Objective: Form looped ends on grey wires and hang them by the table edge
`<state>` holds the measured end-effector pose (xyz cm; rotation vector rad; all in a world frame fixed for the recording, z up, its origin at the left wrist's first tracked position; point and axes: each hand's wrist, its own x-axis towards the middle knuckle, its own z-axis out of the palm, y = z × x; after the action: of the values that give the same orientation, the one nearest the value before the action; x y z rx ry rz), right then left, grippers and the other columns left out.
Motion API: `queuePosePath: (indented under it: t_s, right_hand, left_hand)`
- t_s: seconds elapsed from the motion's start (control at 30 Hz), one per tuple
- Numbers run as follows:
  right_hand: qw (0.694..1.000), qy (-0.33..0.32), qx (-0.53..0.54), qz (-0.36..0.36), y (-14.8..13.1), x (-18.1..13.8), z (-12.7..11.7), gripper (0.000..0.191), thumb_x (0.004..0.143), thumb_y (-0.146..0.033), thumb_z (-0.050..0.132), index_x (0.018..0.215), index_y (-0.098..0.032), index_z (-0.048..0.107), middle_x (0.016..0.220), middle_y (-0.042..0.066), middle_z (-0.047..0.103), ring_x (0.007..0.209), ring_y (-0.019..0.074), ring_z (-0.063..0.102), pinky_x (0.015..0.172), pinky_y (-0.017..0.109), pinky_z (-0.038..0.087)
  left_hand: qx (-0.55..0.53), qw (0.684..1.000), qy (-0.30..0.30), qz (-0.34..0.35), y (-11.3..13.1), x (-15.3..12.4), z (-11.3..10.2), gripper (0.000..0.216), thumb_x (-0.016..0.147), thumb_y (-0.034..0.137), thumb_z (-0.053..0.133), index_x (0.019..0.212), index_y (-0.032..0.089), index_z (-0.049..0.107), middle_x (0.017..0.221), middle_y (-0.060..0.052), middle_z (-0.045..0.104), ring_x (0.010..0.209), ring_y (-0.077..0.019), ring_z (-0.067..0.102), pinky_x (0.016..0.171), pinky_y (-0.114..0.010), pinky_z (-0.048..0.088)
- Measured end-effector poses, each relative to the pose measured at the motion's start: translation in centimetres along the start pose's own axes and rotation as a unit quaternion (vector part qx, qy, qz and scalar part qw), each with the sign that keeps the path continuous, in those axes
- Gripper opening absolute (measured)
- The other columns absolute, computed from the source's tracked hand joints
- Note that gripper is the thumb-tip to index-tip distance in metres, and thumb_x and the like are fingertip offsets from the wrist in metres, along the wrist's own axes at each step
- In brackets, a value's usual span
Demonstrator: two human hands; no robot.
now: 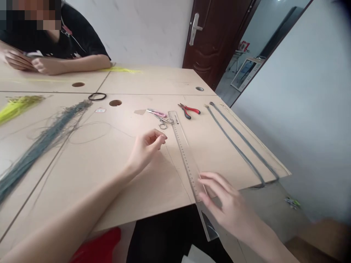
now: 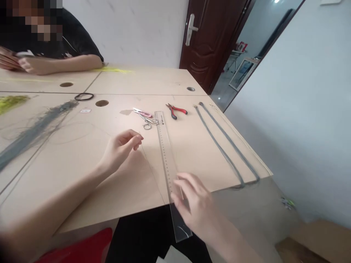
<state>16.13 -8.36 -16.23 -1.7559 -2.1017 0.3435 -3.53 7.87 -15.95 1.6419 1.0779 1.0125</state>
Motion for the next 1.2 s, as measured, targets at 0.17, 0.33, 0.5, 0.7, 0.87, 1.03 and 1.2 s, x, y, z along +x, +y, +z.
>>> queuePosePath:
  t_s: [0.17,0.33,0.5,0.7,0.87,1.03,1.2]
  right_hand:
    - [0.969,-0.061,0.051,0.236,0.0,-1.8,-1.4,0.045,0.090,-0.048,0.037,0.055,-0.020,0.043,0.048,0.000,0.052,0.043,0.0136,0.053,0.043,0.026,0.040]
    - [0.883,-0.231,0.254,0.319,0.1,-2.6,0.0,0.046,0.083,-0.056,0.047,0.060,-0.016,0.054,0.058,0.002,0.062,0.047,0.0125,0.059,0.046,0.022,0.040]
    - [0.816,-0.243,0.431,0.297,1.1,-2.2,2.2,0.035,0.081,-0.046,0.054,0.071,-0.013,0.056,0.073,0.004,0.067,0.044,0.0067,0.057,0.037,0.015,0.033]
    - [0.806,-0.187,0.496,0.262,0.6,-2.5,2.5,0.028,0.079,-0.039,0.061,0.072,-0.012,0.057,0.065,0.001,0.061,0.041,0.0033,0.048,0.034,0.013,0.036]
    - [0.734,-0.054,0.646,0.200,0.5,-3.5,2.8,0.026,0.079,-0.039,0.063,0.071,-0.015,0.059,0.058,-0.001,0.058,0.036,0.0046,0.050,0.033,0.014,0.039]
    - [0.758,0.034,0.646,0.084,-0.6,-1.1,2.7,0.014,0.077,-0.030,0.067,0.071,-0.018,0.065,0.062,0.002,0.065,0.048,0.0123,0.062,0.042,0.022,0.052]
    - [0.779,0.136,0.611,-0.031,-2.0,3.6,1.8,0.009,0.078,-0.017,0.064,0.070,-0.021,0.061,0.065,-0.002,0.059,0.055,0.0128,0.063,0.046,0.025,0.053]
  left_hand:
    - [-0.006,1.000,0.007,0.009,0.1,0.0,0.0,0.015,0.079,0.024,0.050,0.068,0.015,0.056,0.067,0.000,0.056,0.063,-0.0116,0.050,0.058,-0.023,0.038]
    - [-0.008,1.000,-0.002,0.014,0.0,-0.1,0.1,0.016,0.080,0.023,0.050,0.067,0.016,0.056,0.066,0.001,0.055,0.063,-0.0108,0.049,0.059,-0.023,0.038]
    - [-0.006,1.000,-0.017,0.011,-0.1,-0.3,0.3,0.017,0.081,0.024,0.051,0.067,0.016,0.056,0.065,0.002,0.054,0.066,-0.0115,0.052,0.060,-0.023,0.038]
    - [-0.013,1.000,-0.013,0.014,0.2,-0.4,0.0,0.018,0.082,0.025,0.049,0.068,0.017,0.055,0.069,0.001,0.056,0.064,-0.0106,0.050,0.061,-0.023,0.039]
    - [-0.025,0.999,-0.035,0.002,0.4,-0.9,0.3,0.016,0.082,0.026,0.049,0.070,0.017,0.056,0.068,0.002,0.055,0.061,-0.0103,0.049,0.057,-0.022,0.038]
    - [-0.036,0.997,-0.063,-0.011,0.1,-1.2,0.7,0.015,0.081,0.027,0.050,0.073,0.017,0.056,0.067,0.002,0.053,0.060,-0.0104,0.046,0.055,-0.022,0.036]
    - [-0.055,0.993,-0.102,-0.018,0.0,-2.0,1.3,0.017,0.083,0.029,0.050,0.073,0.016,0.055,0.066,0.002,0.052,0.062,-0.0107,0.047,0.058,-0.022,0.036]
